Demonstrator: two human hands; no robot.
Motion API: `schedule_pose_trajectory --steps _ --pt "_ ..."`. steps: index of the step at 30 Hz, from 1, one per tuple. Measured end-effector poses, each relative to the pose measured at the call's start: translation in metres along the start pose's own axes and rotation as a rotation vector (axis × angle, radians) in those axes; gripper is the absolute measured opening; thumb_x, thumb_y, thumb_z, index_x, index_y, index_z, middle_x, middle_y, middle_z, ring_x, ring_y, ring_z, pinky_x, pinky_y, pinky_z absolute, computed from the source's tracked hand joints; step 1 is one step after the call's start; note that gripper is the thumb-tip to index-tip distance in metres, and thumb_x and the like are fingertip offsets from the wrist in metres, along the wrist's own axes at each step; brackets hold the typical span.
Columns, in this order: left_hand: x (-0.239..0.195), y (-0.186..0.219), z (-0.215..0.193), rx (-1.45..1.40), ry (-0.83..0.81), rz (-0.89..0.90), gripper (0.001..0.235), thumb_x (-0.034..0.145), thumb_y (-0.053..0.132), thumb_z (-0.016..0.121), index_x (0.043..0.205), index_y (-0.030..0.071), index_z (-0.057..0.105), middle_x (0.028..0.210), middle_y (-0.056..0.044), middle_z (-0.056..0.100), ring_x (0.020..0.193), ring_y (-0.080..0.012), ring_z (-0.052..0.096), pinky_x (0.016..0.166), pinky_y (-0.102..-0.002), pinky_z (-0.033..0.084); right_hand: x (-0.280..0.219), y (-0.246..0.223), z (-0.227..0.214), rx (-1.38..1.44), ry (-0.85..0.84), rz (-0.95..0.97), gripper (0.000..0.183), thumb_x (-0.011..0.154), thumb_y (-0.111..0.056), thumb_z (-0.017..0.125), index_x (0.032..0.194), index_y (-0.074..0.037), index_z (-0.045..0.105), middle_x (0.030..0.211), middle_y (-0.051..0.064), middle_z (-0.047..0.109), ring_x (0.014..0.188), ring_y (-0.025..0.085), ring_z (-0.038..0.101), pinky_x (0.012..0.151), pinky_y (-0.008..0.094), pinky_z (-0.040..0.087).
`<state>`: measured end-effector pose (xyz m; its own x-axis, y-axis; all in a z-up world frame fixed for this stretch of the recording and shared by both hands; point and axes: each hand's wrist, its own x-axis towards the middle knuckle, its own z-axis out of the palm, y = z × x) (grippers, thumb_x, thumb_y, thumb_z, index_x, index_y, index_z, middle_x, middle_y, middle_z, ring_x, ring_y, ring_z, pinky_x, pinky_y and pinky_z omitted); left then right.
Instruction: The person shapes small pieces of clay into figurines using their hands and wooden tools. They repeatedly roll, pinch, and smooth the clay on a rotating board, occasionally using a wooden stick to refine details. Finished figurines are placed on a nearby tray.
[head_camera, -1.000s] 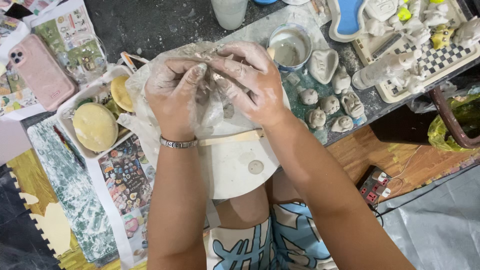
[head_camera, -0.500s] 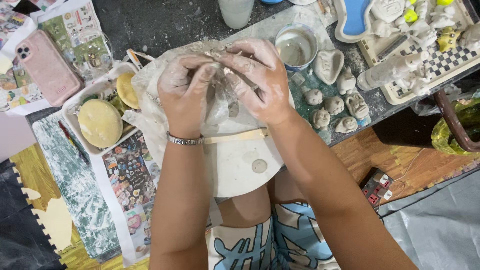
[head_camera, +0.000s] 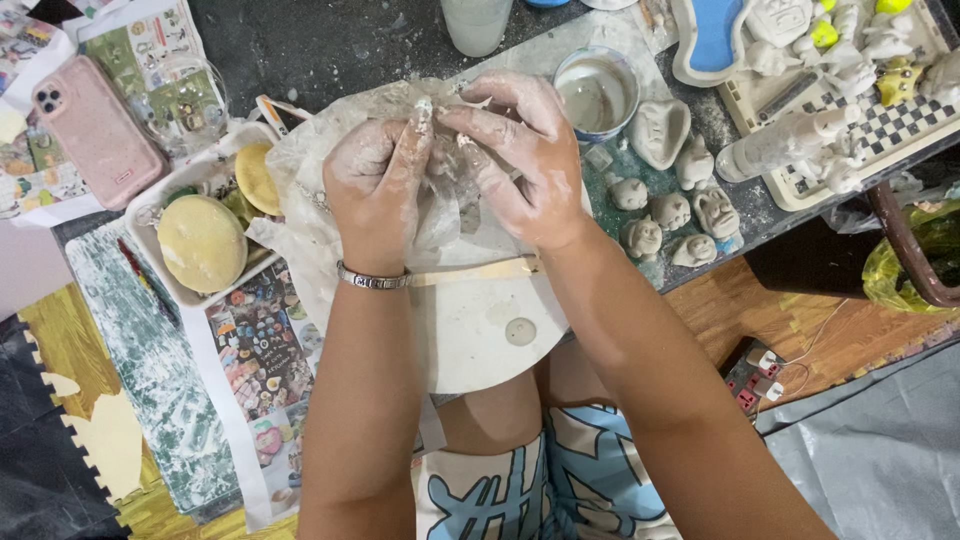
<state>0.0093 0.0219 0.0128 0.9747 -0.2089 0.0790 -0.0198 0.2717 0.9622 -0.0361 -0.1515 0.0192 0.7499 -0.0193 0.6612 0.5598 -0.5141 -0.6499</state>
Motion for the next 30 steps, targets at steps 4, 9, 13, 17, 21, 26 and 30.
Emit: schedule_pose_trajectory --steps 4,9,13,17,21,26,30 --pt "-0.001 0.001 0.003 -0.074 -0.013 0.013 0.011 0.103 0.006 0.072 0.097 -0.003 0.071 0.087 -0.006 0.071 0.073 -0.0114 0.064 0.067 -0.025 0.051 -0.001 0.001 0.000 0.002 -0.013 0.023 0.032 0.096 -0.010 0.068 0.128 -0.006 0.072 0.132 0.016 0.060 0.116 0.030 0.061 0.097 0.036 0.054" --pt "0.002 0.000 0.001 0.088 0.020 0.069 0.013 0.098 0.000 0.075 0.110 -0.005 0.075 0.102 -0.009 0.075 0.087 -0.0114 0.068 0.079 -0.024 0.055 -0.004 0.003 0.002 0.027 0.025 0.037 0.033 0.095 -0.008 0.071 0.128 -0.005 0.071 0.135 0.017 0.058 0.119 0.029 0.061 0.101 0.036 0.053" --pt "-0.001 -0.001 -0.002 0.015 -0.034 0.141 0.013 0.095 -0.005 0.079 0.106 -0.006 0.073 0.108 -0.013 0.074 0.096 -0.0150 0.070 0.089 -0.027 0.057 -0.004 0.002 0.003 0.059 0.059 0.042 0.037 0.093 -0.006 0.069 0.131 -0.004 0.070 0.135 0.017 0.056 0.119 0.029 0.061 0.104 0.036 0.053" --pt "0.002 -0.005 -0.005 -0.029 -0.086 0.224 0.017 0.095 -0.008 0.080 0.098 -0.002 0.065 0.103 -0.009 0.070 0.090 -0.0131 0.066 0.084 -0.026 0.056 -0.005 0.001 0.005 0.052 0.064 0.072 0.036 0.097 -0.003 0.067 0.132 -0.004 0.070 0.133 0.016 0.057 0.119 0.028 0.062 0.106 0.036 0.053" --pt "0.000 -0.008 -0.009 -0.089 -0.055 0.200 0.022 0.098 -0.009 0.079 0.092 0.000 0.060 0.095 -0.007 0.066 0.079 -0.0125 0.062 0.075 -0.025 0.053 -0.006 0.002 0.004 0.032 0.062 0.064 0.031 0.101 -0.002 0.066 0.132 -0.004 0.069 0.130 0.016 0.058 0.119 0.028 0.062 0.106 0.036 0.052" --pt "-0.002 -0.007 -0.012 0.090 -0.117 0.236 0.015 0.107 0.001 0.072 0.094 -0.005 0.068 0.090 -0.008 0.067 0.077 -0.0130 0.060 0.072 -0.025 0.049 -0.005 0.005 0.004 0.015 0.050 0.037 0.028 0.102 -0.003 0.066 0.129 -0.004 0.070 0.129 0.016 0.059 0.118 0.028 0.062 0.105 0.036 0.051" --pt "-0.004 -0.007 -0.009 -0.112 -0.185 0.091 0.013 0.104 0.008 0.067 0.104 -0.004 0.068 0.093 -0.005 0.072 0.082 -0.0135 0.066 0.076 -0.028 0.055 -0.005 0.004 0.003 0.110 0.028 0.029 0.028 0.099 -0.003 0.066 0.127 -0.002 0.071 0.132 0.017 0.058 0.118 0.027 0.061 0.104 0.036 0.051"
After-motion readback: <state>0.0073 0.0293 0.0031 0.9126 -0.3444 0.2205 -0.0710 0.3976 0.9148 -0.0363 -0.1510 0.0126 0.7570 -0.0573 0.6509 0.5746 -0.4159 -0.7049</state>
